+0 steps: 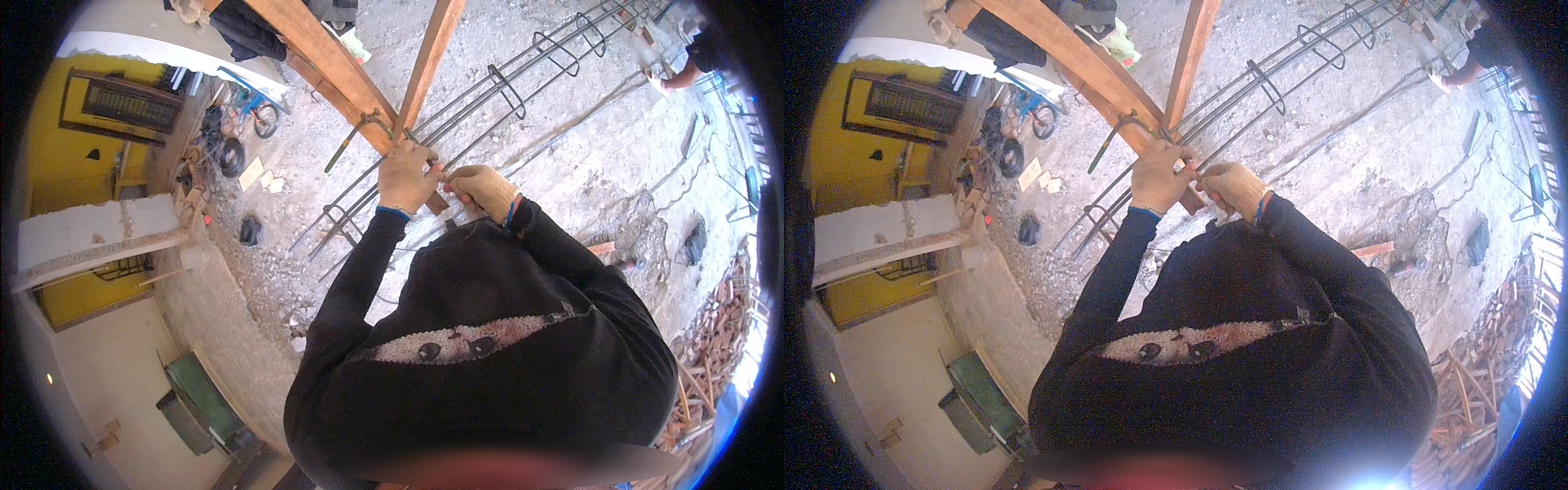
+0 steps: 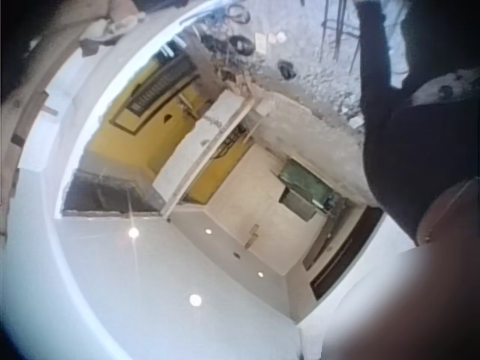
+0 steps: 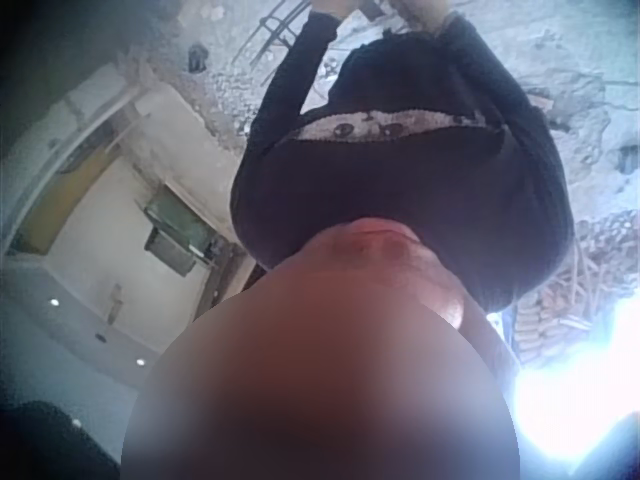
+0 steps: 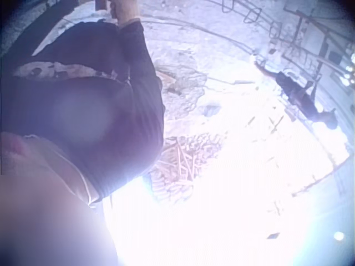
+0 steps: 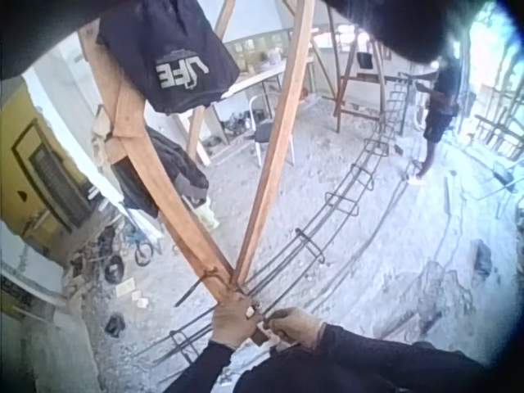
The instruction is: The person uses pliers to twist wire ties around intersecting steel bars, securing a rebar cage structure on a wooden support frame. They repeatedly bend and twist wire segments to fasten the bars together.
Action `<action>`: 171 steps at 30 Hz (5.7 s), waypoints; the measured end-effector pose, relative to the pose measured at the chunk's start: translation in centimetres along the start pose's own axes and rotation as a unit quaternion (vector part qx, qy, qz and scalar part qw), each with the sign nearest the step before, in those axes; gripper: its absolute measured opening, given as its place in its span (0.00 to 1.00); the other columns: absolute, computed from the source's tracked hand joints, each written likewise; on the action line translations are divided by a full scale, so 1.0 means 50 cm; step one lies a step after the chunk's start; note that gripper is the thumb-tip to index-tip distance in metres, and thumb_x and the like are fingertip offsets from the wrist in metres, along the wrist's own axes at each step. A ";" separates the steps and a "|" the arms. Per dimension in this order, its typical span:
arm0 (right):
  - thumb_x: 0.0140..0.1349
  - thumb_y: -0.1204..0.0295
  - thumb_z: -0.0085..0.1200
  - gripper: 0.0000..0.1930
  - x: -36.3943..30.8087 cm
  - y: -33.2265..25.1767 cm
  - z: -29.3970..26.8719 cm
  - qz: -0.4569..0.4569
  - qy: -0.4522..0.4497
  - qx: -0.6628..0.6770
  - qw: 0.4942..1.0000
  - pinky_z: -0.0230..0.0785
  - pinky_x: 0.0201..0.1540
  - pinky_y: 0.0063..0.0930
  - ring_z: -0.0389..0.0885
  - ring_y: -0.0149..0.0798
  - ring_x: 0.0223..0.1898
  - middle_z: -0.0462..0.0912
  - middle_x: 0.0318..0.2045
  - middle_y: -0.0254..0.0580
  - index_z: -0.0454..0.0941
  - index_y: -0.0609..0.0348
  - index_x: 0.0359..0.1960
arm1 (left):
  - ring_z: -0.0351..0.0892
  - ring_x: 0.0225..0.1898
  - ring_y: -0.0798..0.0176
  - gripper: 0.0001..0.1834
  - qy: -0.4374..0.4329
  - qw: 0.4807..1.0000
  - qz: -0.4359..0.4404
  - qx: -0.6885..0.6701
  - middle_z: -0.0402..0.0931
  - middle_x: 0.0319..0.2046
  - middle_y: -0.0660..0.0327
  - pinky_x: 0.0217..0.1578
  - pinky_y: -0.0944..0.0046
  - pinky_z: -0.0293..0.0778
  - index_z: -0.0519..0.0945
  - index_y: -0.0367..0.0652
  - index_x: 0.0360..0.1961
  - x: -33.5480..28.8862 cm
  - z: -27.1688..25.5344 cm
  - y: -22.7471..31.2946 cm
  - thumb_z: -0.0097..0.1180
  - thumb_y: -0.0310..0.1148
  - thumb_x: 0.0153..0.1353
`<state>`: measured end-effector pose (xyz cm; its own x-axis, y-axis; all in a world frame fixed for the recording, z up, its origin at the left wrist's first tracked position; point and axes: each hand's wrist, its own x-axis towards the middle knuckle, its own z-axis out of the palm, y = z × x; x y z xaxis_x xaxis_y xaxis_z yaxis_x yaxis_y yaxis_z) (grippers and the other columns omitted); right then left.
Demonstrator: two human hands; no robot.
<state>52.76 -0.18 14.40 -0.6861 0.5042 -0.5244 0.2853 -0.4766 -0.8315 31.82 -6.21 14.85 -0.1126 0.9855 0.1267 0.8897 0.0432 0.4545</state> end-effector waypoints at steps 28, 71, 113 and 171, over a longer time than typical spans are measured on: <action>0.77 0.70 0.52 0.09 0.109 0.053 -0.043 0.062 -0.035 0.243 0.967 0.48 0.17 0.21 0.58 0.20 0.15 0.65 0.21 0.19 0.81 0.63 0.46 | 0.88 0.44 0.49 0.11 0.060 0.975 -0.016 -0.215 0.88 0.40 0.54 0.48 0.54 0.82 0.91 0.42 0.42 -0.089 0.050 -0.022 0.70 0.23 0.57; 0.68 0.53 0.59 0.21 0.075 -0.072 0.091 -0.148 0.102 -0.508 0.842 0.84 0.45 0.56 0.91 0.66 0.41 0.90 0.36 0.65 0.92 0.61 0.37 | 0.88 0.41 0.44 0.15 -0.042 0.969 -0.079 -0.230 0.88 0.37 0.44 0.45 0.50 0.80 0.88 0.34 0.38 -0.134 0.051 -0.091 0.52 0.33 0.72; 0.61 0.54 0.71 0.21 0.081 0.058 0.023 -0.067 0.142 -0.225 0.962 0.80 0.38 0.38 0.89 0.43 0.31 0.90 0.27 0.45 0.91 0.65 0.35 | 0.88 0.47 0.45 0.17 -0.070 0.972 -0.138 -0.174 0.90 0.43 0.53 0.49 0.49 0.81 0.92 0.41 0.40 -0.111 -0.003 -0.042 0.67 0.44 0.62; 0.74 0.82 0.59 0.11 -0.129 0.030 0.051 -0.194 0.227 -0.043 0.953 0.85 0.47 0.28 0.90 0.33 0.39 0.89 0.39 0.43 0.83 0.71 0.56 | 0.89 0.47 0.53 0.27 -0.182 0.738 -0.241 -0.603 0.88 0.47 0.46 0.53 0.56 0.82 0.78 0.29 0.60 -0.322 0.230 0.157 0.67 0.44 0.75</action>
<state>55.91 -5.96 17.00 -0.3967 0.8996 -0.1826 0.1357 -0.1392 -0.9809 45.70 -19.85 6.25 0.0345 0.8915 -0.4516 -0.2816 0.4422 0.8515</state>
